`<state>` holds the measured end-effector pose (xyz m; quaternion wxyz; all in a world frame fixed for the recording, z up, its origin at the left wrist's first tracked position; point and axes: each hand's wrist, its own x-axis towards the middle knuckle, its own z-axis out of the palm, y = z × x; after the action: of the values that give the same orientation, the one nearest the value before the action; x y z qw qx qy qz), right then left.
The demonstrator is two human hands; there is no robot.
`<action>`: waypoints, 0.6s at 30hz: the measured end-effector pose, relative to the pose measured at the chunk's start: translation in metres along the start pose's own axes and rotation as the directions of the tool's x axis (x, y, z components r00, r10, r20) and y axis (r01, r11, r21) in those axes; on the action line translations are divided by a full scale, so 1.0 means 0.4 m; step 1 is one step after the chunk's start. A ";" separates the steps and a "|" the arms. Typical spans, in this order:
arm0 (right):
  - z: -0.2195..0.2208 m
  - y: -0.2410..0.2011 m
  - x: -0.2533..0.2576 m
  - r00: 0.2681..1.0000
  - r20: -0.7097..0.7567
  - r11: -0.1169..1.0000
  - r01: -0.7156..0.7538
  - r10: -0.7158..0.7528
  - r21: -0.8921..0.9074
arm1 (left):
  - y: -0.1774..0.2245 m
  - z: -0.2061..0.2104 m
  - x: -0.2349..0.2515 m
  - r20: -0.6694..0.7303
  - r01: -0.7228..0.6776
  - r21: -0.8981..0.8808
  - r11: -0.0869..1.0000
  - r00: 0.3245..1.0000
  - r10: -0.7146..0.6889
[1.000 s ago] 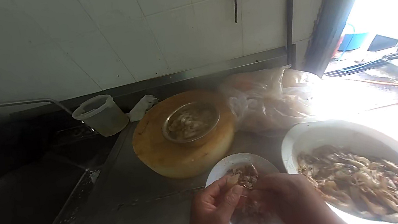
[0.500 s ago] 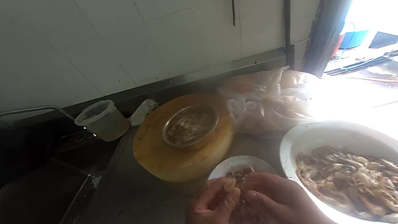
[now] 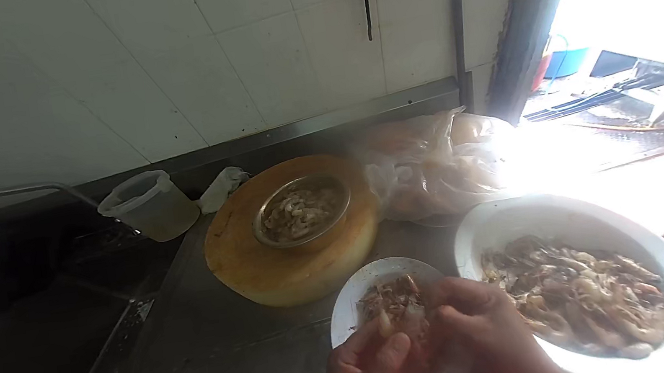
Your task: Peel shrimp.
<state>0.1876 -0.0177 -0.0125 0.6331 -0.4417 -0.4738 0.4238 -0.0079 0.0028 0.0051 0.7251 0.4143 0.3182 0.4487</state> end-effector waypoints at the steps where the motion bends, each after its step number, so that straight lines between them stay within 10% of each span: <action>1: -0.007 0.000 0.004 1.000 -0.027 0.999 0.013 -0.014 -0.051 | 0.008 -0.002 0.001 -0.018 0.050 -0.083 0.995 0.999 -0.052; 4: -0.015 0.012 0.010 0.995 -0.014 0.911 0.088 -0.103 -0.402 | 0.024 -0.007 0.005 -0.110 0.037 -0.066 0.997 0.993 -0.045; 9: 0.029 0.012 0.001 0.997 0.060 0.660 0.073 -0.043 -0.747 | -0.017 -0.021 0.029 -0.057 -0.344 0.396 0.852 0.916 0.396; 18: 0.030 0.016 0.003 0.987 0.161 0.992 0.004 0.016 -0.124 | -0.084 -0.023 0.045 0.232 -0.548 0.769 0.329 0.719 0.656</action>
<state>0.1753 -0.0131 -0.0166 0.5629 -0.4456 -0.5476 0.4298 0.0047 0.0136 -0.0303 0.2196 0.7506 0.3489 0.5164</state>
